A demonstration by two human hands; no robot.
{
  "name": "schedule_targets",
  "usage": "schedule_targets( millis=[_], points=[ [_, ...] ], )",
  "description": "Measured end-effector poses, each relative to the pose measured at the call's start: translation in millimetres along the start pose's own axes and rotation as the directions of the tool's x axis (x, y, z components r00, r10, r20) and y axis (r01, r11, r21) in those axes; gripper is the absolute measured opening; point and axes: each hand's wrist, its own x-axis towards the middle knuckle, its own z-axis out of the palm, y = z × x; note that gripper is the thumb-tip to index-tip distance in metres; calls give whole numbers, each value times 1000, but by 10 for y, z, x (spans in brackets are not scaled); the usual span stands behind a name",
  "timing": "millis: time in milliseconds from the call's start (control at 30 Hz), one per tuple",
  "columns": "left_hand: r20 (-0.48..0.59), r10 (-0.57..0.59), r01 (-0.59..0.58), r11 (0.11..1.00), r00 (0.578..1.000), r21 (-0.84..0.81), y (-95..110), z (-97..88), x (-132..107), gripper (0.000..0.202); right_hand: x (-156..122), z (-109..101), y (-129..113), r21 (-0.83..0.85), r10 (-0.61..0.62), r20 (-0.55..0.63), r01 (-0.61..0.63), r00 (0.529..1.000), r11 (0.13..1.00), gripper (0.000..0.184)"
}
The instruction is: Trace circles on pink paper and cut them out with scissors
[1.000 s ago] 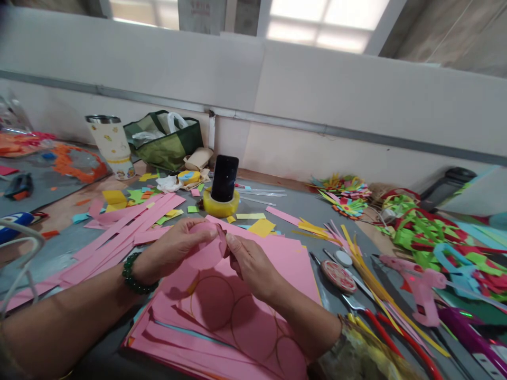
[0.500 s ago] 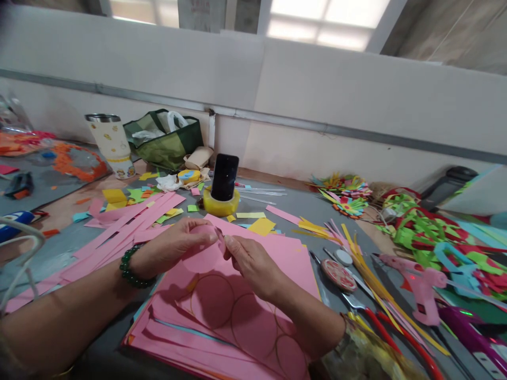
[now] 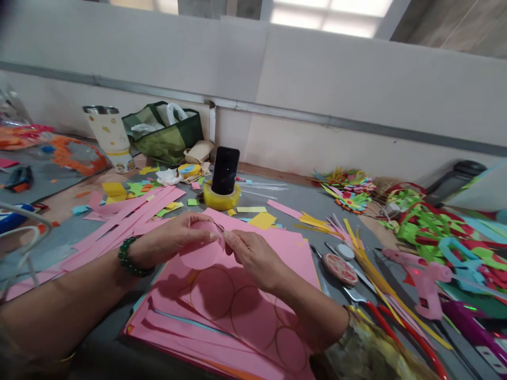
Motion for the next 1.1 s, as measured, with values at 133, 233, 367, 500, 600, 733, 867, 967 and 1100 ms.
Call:
schedule_targets(
  millis=[133,233,367,500,600,733,867,967,1100],
  points=[
    [12,-28,29,996,1000,-87,-25,10,2,17,28,15,62,136,18,-109,-4,994,991,44],
    [-29,-60,57,994,998,-89,-42,24,12,21,100,11,143,360,92,-237,0,967,933,46],
    [-64,-61,53,991,996,-123,-93,22,49,25,169,5,205,476,159,-295,1,942,880,47],
    [-97,-105,84,975,990,-205,-174,-3,93,29,145,41,193,413,84,-304,51,949,909,53],
    [-114,-136,108,968,984,-228,-196,-22,112,31,146,52,204,357,65,-353,71,933,932,52],
    [-121,-148,129,981,982,-147,-207,-77,135,27,198,-21,237,215,17,-479,99,878,972,45],
    [-217,-119,110,992,969,-56,-278,-163,181,19,133,-161,159,-199,-118,-415,37,902,979,31],
    [-308,-70,114,985,949,128,-340,-204,210,23,9,-255,55,-485,-31,-41,7,999,875,35],
    [-335,92,101,851,938,516,-363,-238,227,28,-73,-320,17,-689,132,150,8,980,725,58]
  ],
)
